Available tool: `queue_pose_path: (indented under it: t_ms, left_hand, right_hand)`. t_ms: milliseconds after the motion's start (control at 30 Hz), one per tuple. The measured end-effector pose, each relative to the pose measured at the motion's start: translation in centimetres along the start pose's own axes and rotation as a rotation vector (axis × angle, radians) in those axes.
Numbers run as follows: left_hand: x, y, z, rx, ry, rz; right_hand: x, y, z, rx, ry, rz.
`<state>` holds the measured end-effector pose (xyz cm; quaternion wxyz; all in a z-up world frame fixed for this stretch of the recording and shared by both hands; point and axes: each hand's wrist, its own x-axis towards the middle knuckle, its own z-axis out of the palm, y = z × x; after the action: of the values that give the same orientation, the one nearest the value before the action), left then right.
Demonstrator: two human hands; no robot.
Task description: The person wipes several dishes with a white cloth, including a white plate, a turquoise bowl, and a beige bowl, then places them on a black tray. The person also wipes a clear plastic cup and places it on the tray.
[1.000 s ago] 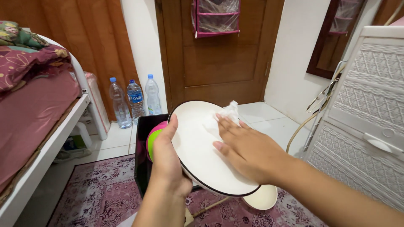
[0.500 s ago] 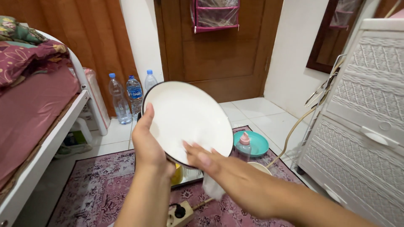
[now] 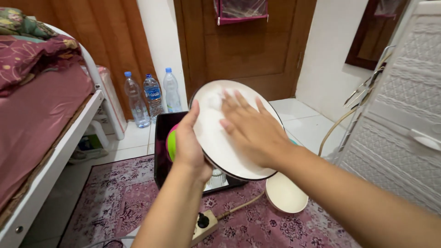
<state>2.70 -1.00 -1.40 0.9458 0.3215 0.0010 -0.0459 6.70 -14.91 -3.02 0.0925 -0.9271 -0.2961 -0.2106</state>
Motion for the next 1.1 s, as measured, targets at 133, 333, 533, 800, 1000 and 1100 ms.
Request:
queue_pose_path:
  t_ms: [133, 333, 533, 800, 1000, 1100]
  left_hand:
    - [0.6, -1.1, 0.3, 0.111, 0.091, 0.103]
    - [4.0, 0.7, 2.5, 0.26, 0.316, 0.15]
    - [9.4, 6.6, 3.5, 0.523, 0.475, 0.287]
    - [12.5, 11.7, 1.0, 0.455, 0.511, 0.291]
    - [18.7, 15.0, -6.1, 0.292, 0.349, 0.217]
    - [22.3, 17.1, -9.3, 0.255, 0.337, 0.196]
  right_hand:
    - [-2.7, 3.3, 1.1, 0.097, -0.063, 0.126]
    - [-4.1, 2.8, 2.1, 0.605, -0.1, 0.146]
    - [2.0, -2.0, -0.1, 0.737, 0.005, 0.288]
    - [12.3, -1.5, 4.3, 1.048, 0.2, 0.299]
    - [22.5, 1.0, 7.5, 1.266, 0.258, 0.531]
    - [26.9, -0.4, 9.7, 1.199, 0.396, 0.688]
